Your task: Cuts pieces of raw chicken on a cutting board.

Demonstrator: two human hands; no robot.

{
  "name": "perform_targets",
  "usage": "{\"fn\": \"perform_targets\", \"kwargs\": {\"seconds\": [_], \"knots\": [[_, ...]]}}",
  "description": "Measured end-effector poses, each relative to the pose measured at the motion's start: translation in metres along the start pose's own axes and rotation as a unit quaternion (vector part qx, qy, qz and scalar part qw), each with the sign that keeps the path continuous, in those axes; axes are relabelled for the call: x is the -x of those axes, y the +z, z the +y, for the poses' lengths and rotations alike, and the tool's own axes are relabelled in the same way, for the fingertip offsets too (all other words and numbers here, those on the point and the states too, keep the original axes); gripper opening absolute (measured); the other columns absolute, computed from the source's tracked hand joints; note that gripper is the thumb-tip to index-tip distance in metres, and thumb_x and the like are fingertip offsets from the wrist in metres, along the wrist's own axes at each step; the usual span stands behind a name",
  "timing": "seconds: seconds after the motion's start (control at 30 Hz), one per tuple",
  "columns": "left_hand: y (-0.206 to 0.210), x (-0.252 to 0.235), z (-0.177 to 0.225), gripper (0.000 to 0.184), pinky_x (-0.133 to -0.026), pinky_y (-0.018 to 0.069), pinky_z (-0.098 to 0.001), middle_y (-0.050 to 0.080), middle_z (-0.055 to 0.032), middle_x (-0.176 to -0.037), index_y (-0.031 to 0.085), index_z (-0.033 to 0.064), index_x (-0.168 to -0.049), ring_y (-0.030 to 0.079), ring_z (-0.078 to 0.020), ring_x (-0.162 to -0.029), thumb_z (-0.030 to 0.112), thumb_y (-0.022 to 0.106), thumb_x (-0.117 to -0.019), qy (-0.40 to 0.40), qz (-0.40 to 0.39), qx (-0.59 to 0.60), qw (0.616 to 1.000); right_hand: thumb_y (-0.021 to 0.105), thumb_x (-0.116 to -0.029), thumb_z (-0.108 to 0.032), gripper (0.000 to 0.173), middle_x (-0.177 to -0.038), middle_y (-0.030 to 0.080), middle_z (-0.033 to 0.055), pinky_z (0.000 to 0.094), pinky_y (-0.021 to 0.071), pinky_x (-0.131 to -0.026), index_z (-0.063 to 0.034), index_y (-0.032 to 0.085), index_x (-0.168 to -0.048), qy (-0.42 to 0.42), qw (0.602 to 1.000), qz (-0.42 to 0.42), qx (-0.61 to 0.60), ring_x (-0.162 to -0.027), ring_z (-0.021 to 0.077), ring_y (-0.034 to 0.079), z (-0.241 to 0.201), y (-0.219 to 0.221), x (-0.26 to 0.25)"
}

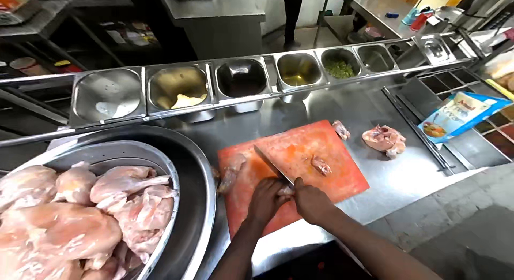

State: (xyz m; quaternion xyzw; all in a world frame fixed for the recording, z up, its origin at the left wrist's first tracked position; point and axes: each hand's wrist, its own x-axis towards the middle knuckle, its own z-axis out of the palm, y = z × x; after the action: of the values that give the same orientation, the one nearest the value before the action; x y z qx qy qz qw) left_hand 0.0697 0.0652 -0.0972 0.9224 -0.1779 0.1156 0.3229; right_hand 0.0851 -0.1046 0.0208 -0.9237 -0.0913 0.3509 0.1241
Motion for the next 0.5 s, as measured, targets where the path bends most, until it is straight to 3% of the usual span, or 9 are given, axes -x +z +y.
{"fn": "perform_targets", "kwargs": {"seconds": [0.13, 0.27, 0.33, 0.37, 0.43, 0.5], "knots": [[0.001, 0.002, 0.003, 0.040, -0.095, 0.0575, -0.0468, 0.075, -0.0025, -0.102, 0.076, 0.0140, -0.097, 0.072, -0.0217, -0.102, 0.052, 0.075, -0.0853, 0.006, 0.026, -0.050, 0.998, 0.050, -0.1066, -0.027, 0.033, -0.103, 0.068, 0.0210, 0.0597, 0.0563, -0.082, -0.0064, 0.050, -0.133, -0.024, 0.998, 0.028, -0.060, -0.098, 0.0407, 0.070, 0.025, 0.004, 0.000], [0.005, 0.003, 0.010, 0.045, -0.092, 0.0564, -0.0518, 0.074, -0.0086, -0.105, 0.074, 0.0102, -0.100, 0.070, -0.0282, -0.101, 0.050, 0.077, -0.0781, -0.016, 0.088, -0.094, 0.992, 0.049, -0.1085, -0.031, 0.036, -0.086, 0.065, 0.0135, 0.0501, 0.0577, -0.069, -0.0083, 0.051, -0.136, -0.040, 0.972, 0.094, -0.211, -0.073, 0.0286, 0.068, 0.090, 0.015, 0.022], [0.008, 0.002, 0.011, 0.054, -0.097, 0.0525, -0.0563, 0.069, -0.0123, -0.124, 0.074, 0.0115, -0.116, 0.065, -0.0340, -0.116, 0.052, 0.072, -0.0807, -0.030, 0.067, -0.115, 0.991, 0.048, -0.1091, -0.032, 0.034, -0.076, 0.061, 0.0102, 0.0425, 0.0574, -0.055, -0.0098, 0.050, -0.135, -0.019, 0.943, 0.112, -0.314, -0.058, 0.0227, 0.063, 0.122, 0.019, 0.045], [0.008, 0.001, 0.010, 0.054, -0.100, 0.0507, -0.0568, 0.068, -0.0105, -0.128, 0.074, 0.0141, -0.118, 0.063, -0.0337, -0.119, 0.054, 0.069, -0.0825, -0.029, 0.046, -0.129, 0.990, 0.047, -0.1091, -0.032, 0.033, -0.074, 0.059, 0.0096, 0.0410, 0.0564, -0.052, -0.0102, 0.050, -0.134, -0.007, 0.925, 0.123, -0.361, -0.054, 0.0219, 0.061, 0.136, 0.022, 0.057], [0.002, -0.001, 0.009, 0.051, -0.101, 0.0498, -0.0556, 0.070, -0.0075, -0.124, 0.076, 0.0158, -0.115, 0.064, -0.0313, -0.118, 0.056, 0.065, -0.0849, -0.006, 0.009, -0.158, 0.987, 0.046, -0.1095, -0.032, 0.031, -0.070, 0.057, 0.0083, 0.0396, 0.0560, -0.049, -0.0106, 0.049, -0.132, 0.018, 0.901, 0.153, -0.405, -0.051, 0.0211, 0.060, 0.158, 0.027, 0.078], [-0.004, 0.001, 0.008, 0.053, -0.099, 0.0515, -0.0540, 0.071, -0.0064, -0.122, 0.075, 0.0151, -0.114, 0.066, -0.0284, -0.115, 0.058, 0.065, -0.0853, -0.002, 0.001, -0.156, 0.988, 0.045, -0.1091, -0.031, 0.030, -0.068, 0.058, 0.0079, 0.0400, 0.0564, -0.047, -0.0095, 0.049, -0.130, 0.030, 0.903, 0.183, -0.387, -0.049, 0.0211, 0.061, 0.172, 0.029, 0.095]]}}
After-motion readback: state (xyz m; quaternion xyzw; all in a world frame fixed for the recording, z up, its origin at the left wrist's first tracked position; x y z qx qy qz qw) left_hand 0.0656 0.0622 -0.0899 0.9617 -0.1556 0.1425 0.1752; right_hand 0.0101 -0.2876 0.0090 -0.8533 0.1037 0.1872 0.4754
